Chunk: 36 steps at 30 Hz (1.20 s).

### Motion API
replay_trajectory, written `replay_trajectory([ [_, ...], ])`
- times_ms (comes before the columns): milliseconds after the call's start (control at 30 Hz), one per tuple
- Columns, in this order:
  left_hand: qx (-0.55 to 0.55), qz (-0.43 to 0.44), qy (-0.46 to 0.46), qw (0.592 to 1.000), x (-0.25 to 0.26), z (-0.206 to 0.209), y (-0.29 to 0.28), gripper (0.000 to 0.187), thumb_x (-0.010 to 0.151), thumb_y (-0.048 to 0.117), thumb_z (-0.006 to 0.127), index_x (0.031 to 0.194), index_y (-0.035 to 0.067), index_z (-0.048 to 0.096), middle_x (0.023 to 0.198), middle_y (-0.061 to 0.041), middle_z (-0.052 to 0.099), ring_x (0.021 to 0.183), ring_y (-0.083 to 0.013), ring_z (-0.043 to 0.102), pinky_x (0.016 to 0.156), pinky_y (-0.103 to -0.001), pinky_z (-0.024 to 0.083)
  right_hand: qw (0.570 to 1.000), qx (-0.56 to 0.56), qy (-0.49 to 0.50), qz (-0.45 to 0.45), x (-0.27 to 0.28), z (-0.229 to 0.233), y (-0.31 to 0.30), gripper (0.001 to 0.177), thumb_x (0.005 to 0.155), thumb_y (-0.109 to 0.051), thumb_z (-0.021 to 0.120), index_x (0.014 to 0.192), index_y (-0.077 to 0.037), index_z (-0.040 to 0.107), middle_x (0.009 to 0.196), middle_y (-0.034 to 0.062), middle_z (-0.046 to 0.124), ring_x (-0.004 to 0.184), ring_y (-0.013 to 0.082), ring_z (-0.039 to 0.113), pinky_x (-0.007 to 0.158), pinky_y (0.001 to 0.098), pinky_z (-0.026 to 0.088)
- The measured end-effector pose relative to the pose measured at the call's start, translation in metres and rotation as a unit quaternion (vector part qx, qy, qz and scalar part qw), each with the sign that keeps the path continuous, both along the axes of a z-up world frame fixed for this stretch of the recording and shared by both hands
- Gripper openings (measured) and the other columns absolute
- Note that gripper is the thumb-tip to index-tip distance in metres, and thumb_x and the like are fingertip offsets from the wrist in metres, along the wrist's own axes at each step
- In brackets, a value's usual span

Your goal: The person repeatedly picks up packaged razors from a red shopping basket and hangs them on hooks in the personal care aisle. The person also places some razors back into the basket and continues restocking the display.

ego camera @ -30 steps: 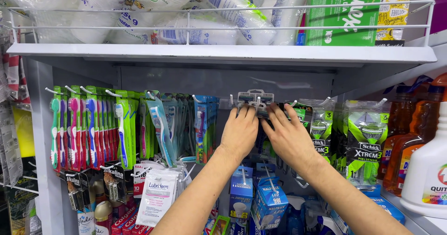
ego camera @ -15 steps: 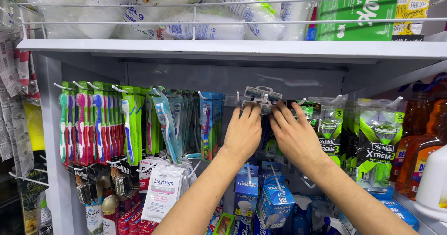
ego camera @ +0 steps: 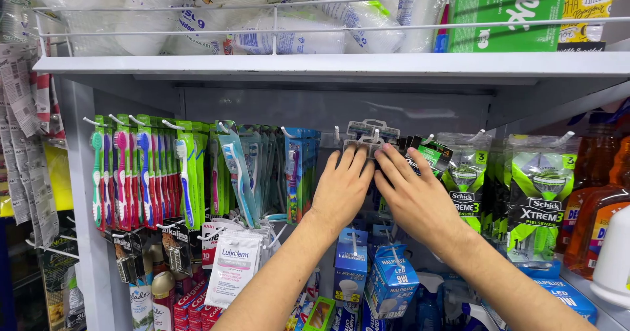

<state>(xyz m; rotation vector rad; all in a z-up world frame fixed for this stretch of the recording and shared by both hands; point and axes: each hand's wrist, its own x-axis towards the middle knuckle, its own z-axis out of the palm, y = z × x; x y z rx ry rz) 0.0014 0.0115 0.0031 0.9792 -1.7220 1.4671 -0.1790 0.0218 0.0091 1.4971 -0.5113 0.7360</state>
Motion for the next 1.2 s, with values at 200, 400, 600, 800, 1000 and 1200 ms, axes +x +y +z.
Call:
replay_trajectory([
  [200,-0.006,-0.029,-0.020,0.999,0.008,0.001,0.015,0.032,0.094,0.008,0.067,0.125,0.005,0.062,0.136,-0.021,0.054,0.136,-0.0365,0.047,0.109,-0.049,0.039,0.994,-0.089,-0.046,0.048,-0.014,0.014,0.012,0.031,0.079,-0.016,0.069,0.110,-0.017,0.068,0.138,0.0101,0.064,0.144,0.0253,0.053,0.119,0.0452,0.031],
  [400,-0.001,-0.009,-0.033,0.999,0.022,-0.009,0.023,0.032,0.095,0.008,0.066,0.126,0.006,0.062,0.131,-0.018,0.056,0.132,-0.0346,0.049,0.106,-0.047,0.041,0.991,-0.084,-0.071,0.074,-0.008,0.016,0.016,0.033,0.079,-0.014,0.073,0.111,-0.017,0.069,0.140,0.0089,0.064,0.144,0.0256,0.053,0.117,0.0441,0.033],
  [600,0.024,0.031,-0.019,0.999,0.039,-0.006,0.043,0.029,0.096,0.007,0.066,0.124,0.009,0.064,0.129,-0.016,0.058,0.131,-0.0313,0.050,0.106,-0.045,0.041,0.988,-0.073,-0.120,0.059,0.009,0.017,0.031,0.031,0.082,-0.015,0.073,0.113,-0.016,0.070,0.141,0.0114,0.062,0.145,0.0292,0.051,0.114,0.0442,0.032],
  [800,0.022,0.056,-0.024,0.998,0.061,-0.010,0.059,0.031,0.093,0.006,0.068,0.124,0.008,0.063,0.129,-0.016,0.057,0.131,-0.0321,0.050,0.106,-0.046,0.041,0.986,-0.050,-0.115,0.106,0.037,0.012,0.032,0.032,0.081,-0.015,0.073,0.113,-0.016,0.068,0.141,0.0131,0.060,0.144,0.0319,0.051,0.112,0.0452,0.034],
  [1000,-0.017,0.056,-0.007,0.998,0.077,-0.013,0.081,0.031,0.089,0.004,0.069,0.120,0.006,0.064,0.123,-0.017,0.059,0.126,-0.0334,0.054,0.102,-0.045,0.043,0.971,-0.003,-0.130,0.203,0.070,0.002,0.035,0.034,0.082,-0.003,0.068,0.114,-0.014,0.069,0.140,0.0140,0.058,0.143,0.0339,0.049,0.107,0.0461,0.033],
  [1200,-0.043,0.074,0.008,0.996,0.100,-0.024,0.088,0.032,0.086,0.006,0.069,0.117,0.005,0.063,0.119,-0.018,0.060,0.122,-0.0331,0.055,0.098,-0.043,0.044,0.937,0.056,-0.185,0.291,0.096,-0.014,0.046,0.036,0.083,0.002,0.064,0.116,-0.012,0.068,0.141,0.0147,0.055,0.143,0.0350,0.046,0.106,0.0465,0.031],
])
